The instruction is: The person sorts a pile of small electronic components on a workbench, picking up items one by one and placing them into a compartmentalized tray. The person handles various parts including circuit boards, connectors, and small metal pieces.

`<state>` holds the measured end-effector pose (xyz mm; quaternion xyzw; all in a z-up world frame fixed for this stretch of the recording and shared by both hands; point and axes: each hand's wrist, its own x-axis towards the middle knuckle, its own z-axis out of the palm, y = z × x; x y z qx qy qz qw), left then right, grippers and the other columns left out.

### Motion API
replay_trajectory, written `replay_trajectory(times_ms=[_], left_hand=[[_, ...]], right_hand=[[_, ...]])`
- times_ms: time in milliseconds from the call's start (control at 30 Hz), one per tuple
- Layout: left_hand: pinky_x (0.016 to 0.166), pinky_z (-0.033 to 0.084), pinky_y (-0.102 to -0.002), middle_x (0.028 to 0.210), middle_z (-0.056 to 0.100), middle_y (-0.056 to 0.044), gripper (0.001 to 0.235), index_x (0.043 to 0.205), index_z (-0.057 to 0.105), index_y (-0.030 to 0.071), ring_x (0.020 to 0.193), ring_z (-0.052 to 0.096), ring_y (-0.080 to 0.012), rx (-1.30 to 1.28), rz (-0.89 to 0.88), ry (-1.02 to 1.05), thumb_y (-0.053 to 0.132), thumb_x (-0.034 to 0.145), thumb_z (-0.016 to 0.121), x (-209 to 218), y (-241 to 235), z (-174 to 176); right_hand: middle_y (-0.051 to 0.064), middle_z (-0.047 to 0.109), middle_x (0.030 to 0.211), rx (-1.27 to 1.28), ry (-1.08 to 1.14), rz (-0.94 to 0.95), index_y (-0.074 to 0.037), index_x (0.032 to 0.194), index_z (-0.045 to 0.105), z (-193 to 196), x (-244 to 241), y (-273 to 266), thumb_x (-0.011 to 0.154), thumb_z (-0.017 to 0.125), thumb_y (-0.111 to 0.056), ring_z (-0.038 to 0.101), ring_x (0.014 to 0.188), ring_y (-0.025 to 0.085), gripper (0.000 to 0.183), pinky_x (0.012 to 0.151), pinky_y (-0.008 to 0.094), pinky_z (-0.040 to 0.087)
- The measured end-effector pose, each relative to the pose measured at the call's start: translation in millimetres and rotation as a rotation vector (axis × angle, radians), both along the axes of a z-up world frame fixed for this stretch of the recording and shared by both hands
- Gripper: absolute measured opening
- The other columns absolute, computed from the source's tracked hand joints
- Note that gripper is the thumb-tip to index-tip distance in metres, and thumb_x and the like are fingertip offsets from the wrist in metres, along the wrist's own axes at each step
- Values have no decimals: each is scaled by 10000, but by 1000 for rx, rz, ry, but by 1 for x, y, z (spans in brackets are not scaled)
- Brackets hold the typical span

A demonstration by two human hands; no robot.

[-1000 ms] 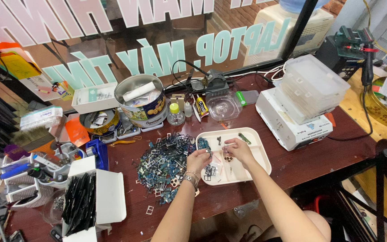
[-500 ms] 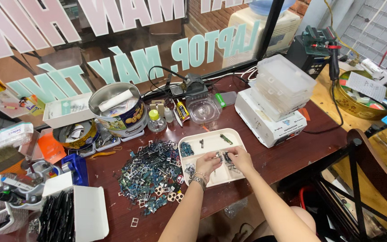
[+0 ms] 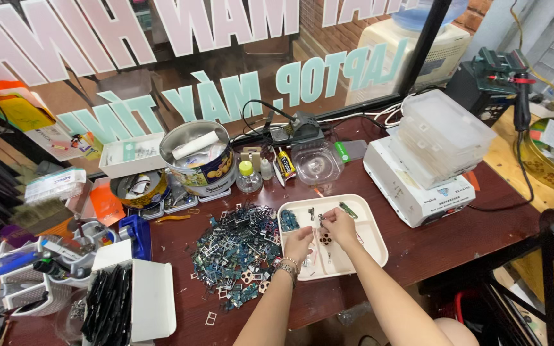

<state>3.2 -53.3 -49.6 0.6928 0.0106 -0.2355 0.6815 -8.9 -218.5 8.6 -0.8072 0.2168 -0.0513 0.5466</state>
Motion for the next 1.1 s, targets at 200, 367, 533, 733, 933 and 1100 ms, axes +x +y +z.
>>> replay_trajectory(times_ms=[200,367,533,733,933,1100], left_hand=[[904,603,-361,1389,637,-34,461,1434,582,129,1214,635,-177,-22,-55,87,242,988,602,8,8,4],[830,618,-340,1226,709,-77,415,1376,653,125,1042,670,-160,30,0,32,246,982,603,10,16,11],[716,585,-300,1070,729,-85,332,1268,734,89,865,656,-134,-55,127,3,232,993,615,13,41,8],[731,594,-295,963,801,-44,233,1098,767,66,830,745,-139,132,423,-197,200,946,653,13,124,12],[811,589,-393,908,792,-108,159,960,798,105,853,760,-283,644,629,-328,165,840,714,-8,217,26],[794,602,-387,873,786,-86,167,936,793,94,835,761,-260,635,443,-362,154,785,752,-30,224,58]], right_hand=[[128,771,968,-333,-91,110,-36,1060,736,-20,27,3,778,684,32,750,896,245,294,813,364,589],[173,719,1124,-454,-90,190,-31,1131,705,-8,29,8,745,728,16,711,986,313,390,883,408,555],[139,762,1027,-398,-89,250,-52,1096,726,18,25,42,835,732,-100,735,928,274,266,863,382,569],[88,769,836,-155,-14,415,-55,1086,743,27,21,101,893,693,-145,705,692,169,218,680,325,572],[68,728,795,18,36,578,-18,1111,713,6,20,150,918,685,-113,650,660,145,217,625,307,546],[33,740,824,-72,84,597,-29,1098,711,-19,17,175,914,656,-75,682,681,108,196,637,270,564]])
